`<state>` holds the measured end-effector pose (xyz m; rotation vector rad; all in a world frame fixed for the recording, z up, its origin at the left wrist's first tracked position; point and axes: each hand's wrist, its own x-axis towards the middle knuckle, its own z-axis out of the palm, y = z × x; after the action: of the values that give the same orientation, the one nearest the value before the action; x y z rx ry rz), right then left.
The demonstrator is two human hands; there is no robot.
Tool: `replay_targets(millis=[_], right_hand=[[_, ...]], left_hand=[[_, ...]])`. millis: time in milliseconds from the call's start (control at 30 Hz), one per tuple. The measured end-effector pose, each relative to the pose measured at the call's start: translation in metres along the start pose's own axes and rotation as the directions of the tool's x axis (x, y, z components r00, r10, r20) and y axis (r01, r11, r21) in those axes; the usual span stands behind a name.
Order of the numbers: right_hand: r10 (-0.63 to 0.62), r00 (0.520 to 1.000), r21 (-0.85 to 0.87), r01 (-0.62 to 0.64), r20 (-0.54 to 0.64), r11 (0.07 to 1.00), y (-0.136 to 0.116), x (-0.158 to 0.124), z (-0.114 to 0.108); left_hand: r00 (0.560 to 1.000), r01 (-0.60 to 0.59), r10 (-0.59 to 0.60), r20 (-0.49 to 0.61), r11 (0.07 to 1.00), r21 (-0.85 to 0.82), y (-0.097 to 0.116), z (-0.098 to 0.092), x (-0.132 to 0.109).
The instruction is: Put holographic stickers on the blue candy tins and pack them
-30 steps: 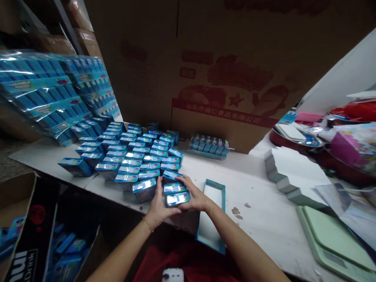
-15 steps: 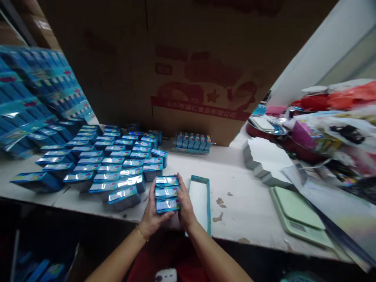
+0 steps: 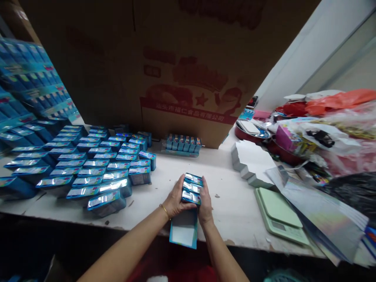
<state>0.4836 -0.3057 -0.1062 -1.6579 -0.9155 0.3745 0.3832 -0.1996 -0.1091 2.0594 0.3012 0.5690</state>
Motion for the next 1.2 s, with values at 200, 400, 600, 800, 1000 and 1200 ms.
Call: replay_targets(millis=[200, 400, 600, 800, 1000, 1200], right_hand=[[0.017, 0.982, -0.559, 0.094, 0.19, 0.824, -0.035, 0.026, -0.038], [-0.144, 0.8, -0.456, 0.469, 0.583, 0.756, -0.093, 0.096, 0.068], [0.132, 0.701, -0.585, 0.459, 0.701, 0.669, -0.096, 0.139, 0.172], [-0.098, 0.698, -0.521, 0.612, 0.709, 0.595, -0.09, 0.127, 0.177], [-0.048, 0.777, -0.593, 0.516, 0.627, 0.618, -0.103, 0.102, 0.167], [-0.216, 0.75, -0.417, 0.555, 0.625, 0.72, -0.146, 0.04, 0.071]], left_hand=[[0.988, 0.098, -0.12, 0.096, 0.974, 0.202, -0.012, -0.016, -0.028], [0.917, 0.284, -0.249, -0.313, 0.956, 0.071, -0.012, -0.053, -0.077], [0.849, 0.382, -0.402, -0.343, 0.916, -0.126, -0.001, -0.089, -0.133], [0.816, 0.411, -0.489, -0.307, 0.866, -0.285, -0.005, -0.089, -0.146], [0.816, 0.373, -0.479, -0.324, 0.864, -0.339, -0.014, -0.085, -0.141], [0.839, 0.317, -0.37, -0.398, 0.929, -0.194, -0.005, -0.079, -0.149]])
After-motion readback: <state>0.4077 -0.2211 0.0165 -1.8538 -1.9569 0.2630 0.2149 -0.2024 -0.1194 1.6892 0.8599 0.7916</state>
